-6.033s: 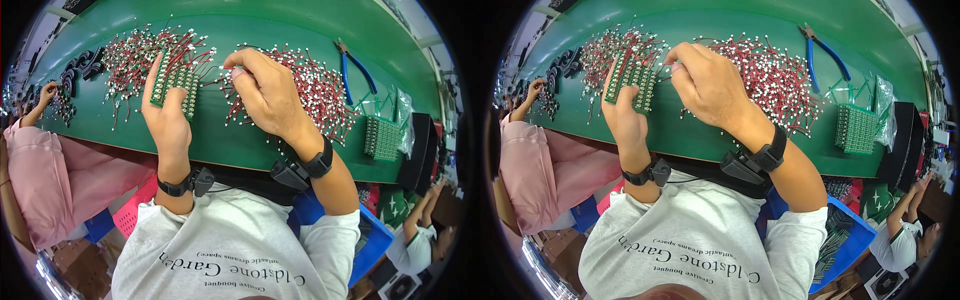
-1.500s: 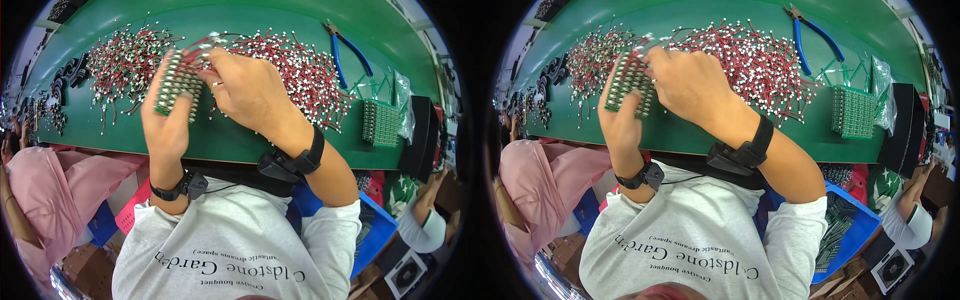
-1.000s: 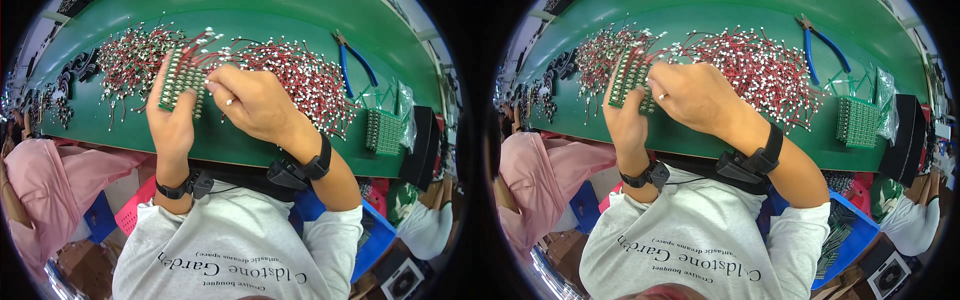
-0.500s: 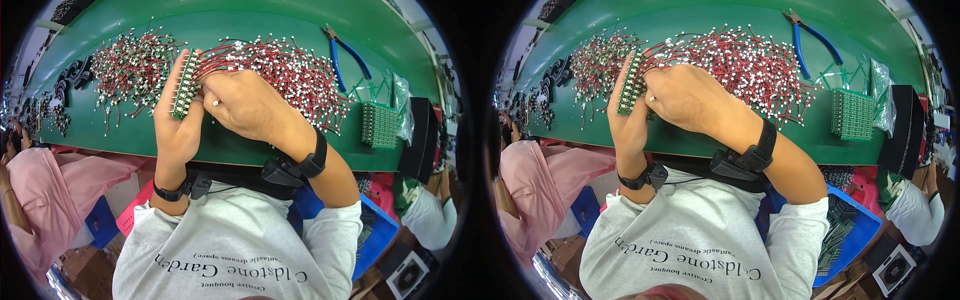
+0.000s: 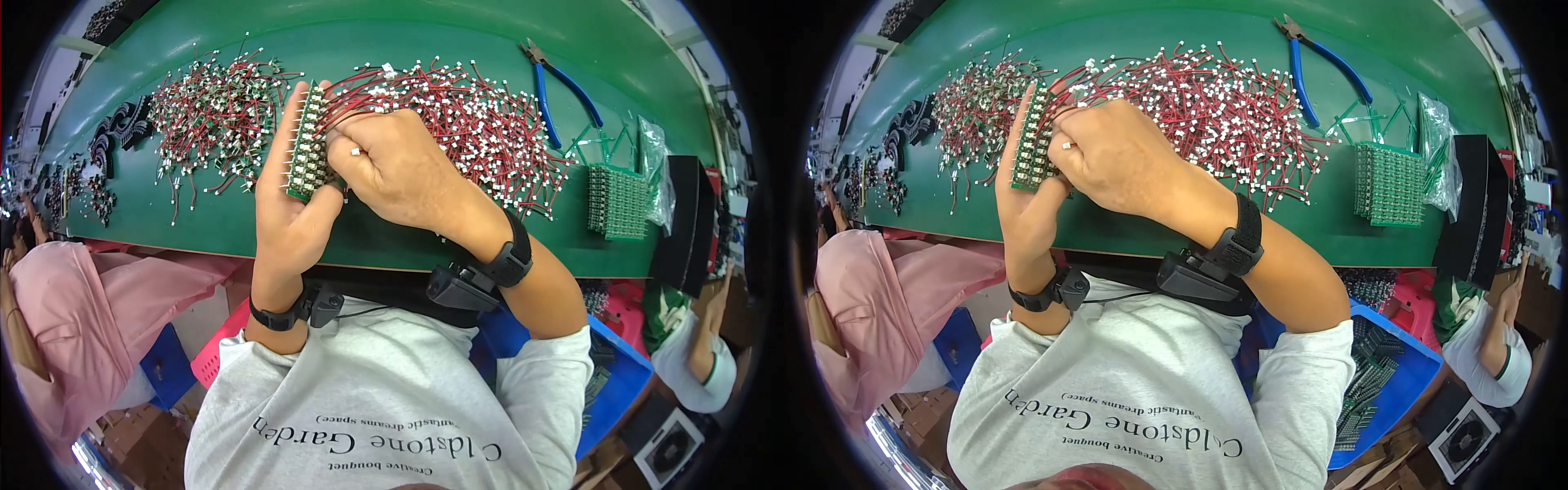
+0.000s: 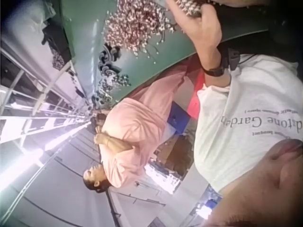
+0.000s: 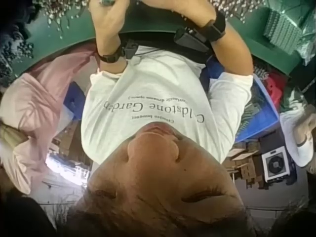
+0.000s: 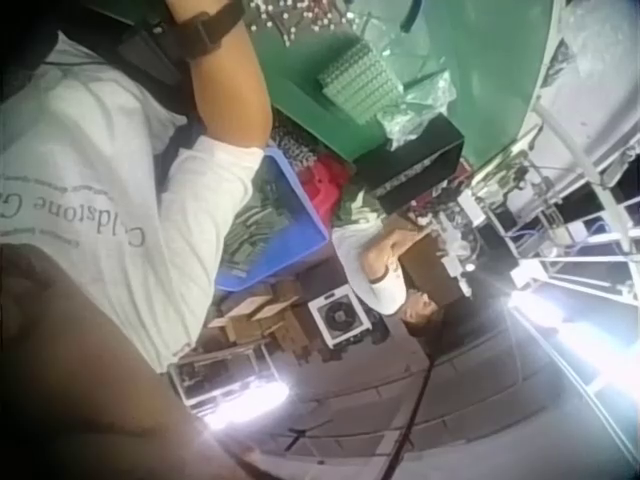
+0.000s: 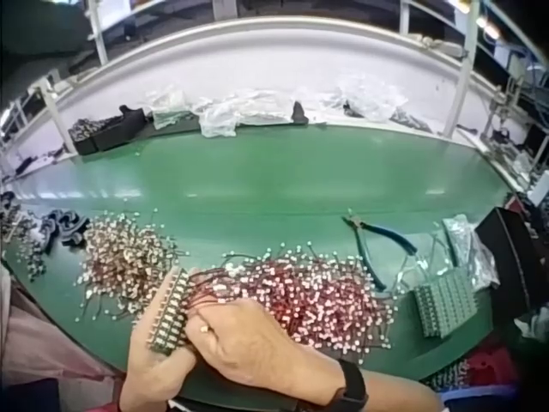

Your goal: The person picks up a circuit board and places it into a black box, then moves the box aside. They pick up another circuit board and insert small red and white wires into it one by one.

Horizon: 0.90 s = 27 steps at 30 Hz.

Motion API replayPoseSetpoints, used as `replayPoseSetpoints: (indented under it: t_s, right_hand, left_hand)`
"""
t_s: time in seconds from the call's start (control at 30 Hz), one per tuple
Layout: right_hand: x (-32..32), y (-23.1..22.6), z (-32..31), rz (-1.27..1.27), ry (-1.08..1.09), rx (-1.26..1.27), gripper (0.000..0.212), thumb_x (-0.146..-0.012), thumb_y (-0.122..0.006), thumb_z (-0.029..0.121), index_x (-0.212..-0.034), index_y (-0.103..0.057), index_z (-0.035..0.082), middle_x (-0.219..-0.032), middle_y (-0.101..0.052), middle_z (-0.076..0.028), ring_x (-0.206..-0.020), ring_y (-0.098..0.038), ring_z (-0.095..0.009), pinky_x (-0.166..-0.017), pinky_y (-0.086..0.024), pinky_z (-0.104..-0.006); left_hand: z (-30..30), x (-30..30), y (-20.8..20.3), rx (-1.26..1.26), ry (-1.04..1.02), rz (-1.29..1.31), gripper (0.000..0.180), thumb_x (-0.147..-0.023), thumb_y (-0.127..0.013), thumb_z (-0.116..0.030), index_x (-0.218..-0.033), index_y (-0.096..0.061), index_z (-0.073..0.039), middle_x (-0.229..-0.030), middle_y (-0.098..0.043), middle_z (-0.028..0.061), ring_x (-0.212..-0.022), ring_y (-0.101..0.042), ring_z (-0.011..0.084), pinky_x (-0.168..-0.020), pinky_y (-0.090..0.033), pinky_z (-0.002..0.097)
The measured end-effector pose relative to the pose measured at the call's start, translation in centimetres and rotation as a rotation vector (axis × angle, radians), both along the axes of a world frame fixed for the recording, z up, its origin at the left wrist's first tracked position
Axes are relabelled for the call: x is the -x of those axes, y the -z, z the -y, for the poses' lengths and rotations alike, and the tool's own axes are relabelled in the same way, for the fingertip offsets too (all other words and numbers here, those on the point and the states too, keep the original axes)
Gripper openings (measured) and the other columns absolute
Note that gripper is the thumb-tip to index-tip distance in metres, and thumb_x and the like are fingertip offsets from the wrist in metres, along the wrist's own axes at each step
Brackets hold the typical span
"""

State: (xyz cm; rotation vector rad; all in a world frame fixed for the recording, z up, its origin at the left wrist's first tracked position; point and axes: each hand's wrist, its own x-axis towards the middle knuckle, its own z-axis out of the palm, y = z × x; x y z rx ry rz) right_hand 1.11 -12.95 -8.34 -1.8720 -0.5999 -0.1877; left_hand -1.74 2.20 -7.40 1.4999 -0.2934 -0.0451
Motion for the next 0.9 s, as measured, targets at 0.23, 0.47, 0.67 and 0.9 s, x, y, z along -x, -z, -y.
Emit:
replayPoseSetpoints:
  t_s: [0.23, 0.47, 0.67, 0.9]
  right_hand:
    - [0.63, 0.53, -0.78, 0.131, 0.166, 0.101, 0.013, -0.085, -0.057, 0.007, -0.075, -0.054, 0.000, -0.064, -0.059, -0.017, -0.055, -0.060, -0.037, -0.049, -0.047, -0.0427]
    - [0.60, 0.32, -0.40, 0.181, 0.181, 0.268, 0.010, -0.084, -0.061, 0.009, -0.078, -0.054, 0.004, -0.062, -0.062, -0.013, -0.054, -0.062, -0.034, -0.048, -0.049, -0.0430]
    - [0.16, 0.61, 0.02, 0.217, 0.227, 0.407, 0.003, -0.084, -0.060, 0.007, -0.083, -0.061, 0.005, -0.068, -0.067, -0.013, -0.057, -0.065, -0.033, -0.050, -0.052, -0.0430]
    - [0.24, 0.66, -0.33, 0.176, 0.221, 0.371, 0.007, -0.085, -0.060, 0.008, -0.085, -0.067, 0.005, -0.072, -0.068, -0.013, -0.060, -0.066, -0.033, -0.054, -0.054, -0.0434]
  left_hand:
    - [0.29, -0.13, -0.11, 0.055, -0.009, -0.052, 0.081, -0.075, -0.042, 0.015, -0.153, -0.024, 0.005, -0.150, -0.041, 0.0179, -0.131, -0.048, 0.0206, -0.108, -0.037, 0.0312]
    - [0.19, -0.43, 0.58, -0.005, 0.005, 0.012, 0.080, -0.075, -0.039, 0.015, -0.153, -0.023, 0.005, -0.151, -0.041, 0.0175, -0.132, -0.047, 0.0207, -0.109, -0.037, 0.0309]
    - [-0.02, -0.38, -0.03, 0.016, 0.016, -0.073, 0.083, -0.073, -0.037, 0.014, -0.154, -0.023, 0.005, -0.150, -0.041, 0.0156, -0.128, -0.048, 0.0176, -0.101, -0.041, 0.0262]
    - [-0.27, -0.27, 0.03, -0.025, 0.044, -0.030, 0.082, -0.072, -0.036, 0.014, -0.153, -0.024, 0.006, -0.150, -0.041, 0.0143, -0.128, -0.048, 0.0170, -0.100, -0.041, 0.0250]
